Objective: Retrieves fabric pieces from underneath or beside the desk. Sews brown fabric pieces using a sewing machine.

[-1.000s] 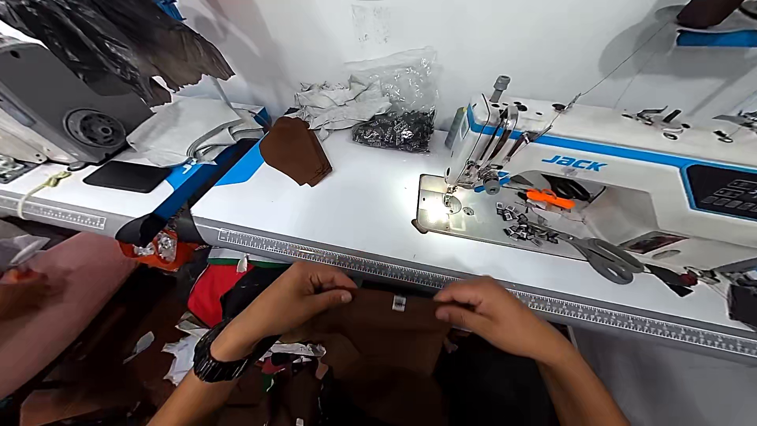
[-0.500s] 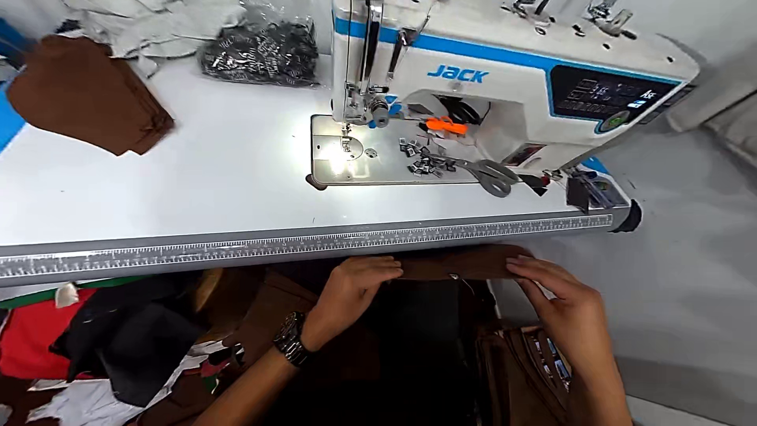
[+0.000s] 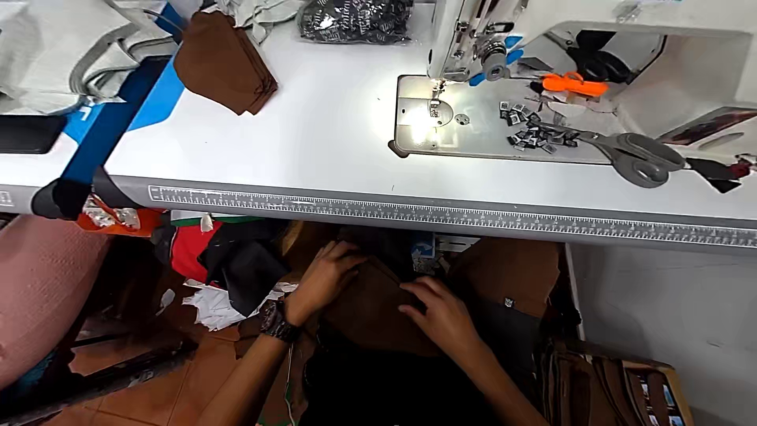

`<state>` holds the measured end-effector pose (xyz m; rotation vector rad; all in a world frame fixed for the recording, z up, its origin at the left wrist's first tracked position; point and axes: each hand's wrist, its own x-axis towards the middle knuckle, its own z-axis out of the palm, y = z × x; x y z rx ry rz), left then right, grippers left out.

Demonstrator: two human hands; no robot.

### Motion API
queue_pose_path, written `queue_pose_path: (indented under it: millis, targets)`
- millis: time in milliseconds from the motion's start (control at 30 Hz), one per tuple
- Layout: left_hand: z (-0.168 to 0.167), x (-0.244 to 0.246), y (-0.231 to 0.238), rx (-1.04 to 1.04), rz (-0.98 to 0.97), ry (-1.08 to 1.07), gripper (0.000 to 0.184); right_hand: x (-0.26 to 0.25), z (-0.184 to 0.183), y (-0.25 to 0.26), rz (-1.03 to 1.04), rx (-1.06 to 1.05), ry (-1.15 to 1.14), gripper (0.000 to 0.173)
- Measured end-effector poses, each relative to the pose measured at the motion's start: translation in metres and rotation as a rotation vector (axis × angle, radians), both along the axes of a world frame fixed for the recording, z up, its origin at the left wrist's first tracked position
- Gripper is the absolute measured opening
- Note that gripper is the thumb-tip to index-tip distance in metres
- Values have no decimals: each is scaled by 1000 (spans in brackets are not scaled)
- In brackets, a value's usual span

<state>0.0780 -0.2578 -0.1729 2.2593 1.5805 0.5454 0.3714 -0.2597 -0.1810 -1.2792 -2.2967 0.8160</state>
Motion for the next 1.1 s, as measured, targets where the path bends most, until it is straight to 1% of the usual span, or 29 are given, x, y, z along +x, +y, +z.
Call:
queue_pose_path:
  millis: [67,133,200,233,267,333,400,433,467,533,600,633,667,733,800,833,900,933,1033,1100]
  targets:
    - [-1,3,4,21,-22,43,24,-19,-13,0,-14,21,-90,35]
    - [5,-2,5,-22,-58,57,12,-21,-17,-3,-25,9,-113,28]
    - [21,-22,3,-125,-101,19,10,-13,-13,-8,-7,5,-60,24]
    - [35,-38,4,-176,-126,-36,12,-9,-6,-8,5,-14,-2,22]
    - [54,-54,8,-197,-153,-90,14,-5,4,-6,18,-42,71,20]
    - [105,-79,25,-119,-227,-149,19,-4,33,5,35,-88,237,21]
    - [167,-83,57,33,-279,-80,20,-15,67,21,30,-90,382,33]
    - [196,-78,81,139,-295,-9,20,-25,81,32,1,-50,435,39]
    - [217,-70,111,248,-320,63,19,-35,93,44,-36,6,457,43]
    - [237,-53,179,422,-351,175,16,-52,107,68,-141,115,418,47]
    - [233,-31,238,508,-336,246,18,-60,114,85,-252,208,298,54]
    - [226,-20,256,513,-307,279,20,-58,117,89,-290,237,227,59]
    - [217,-9,264,481,-268,310,21,-53,120,90,-317,267,184,59]
    - [194,11,258,350,-193,356,26,-39,122,88,-337,349,142,46]
    - [173,23,247,179,-159,361,43,-27,119,90,-278,407,140,32]
    - [164,25,247,142,-164,352,52,-24,117,93,-231,434,148,29]
    - [153,26,256,164,-187,366,63,-23,115,104,-133,480,113,30]
    - [153,25,262,195,-202,365,65,-23,114,110,-91,493,67,32]
    - [149,23,280,281,-252,261,59,-23,110,123,-6,505,-40,34]
    - [137,21,283,247,-228,228,67,-23,108,127,19,516,-52,35]
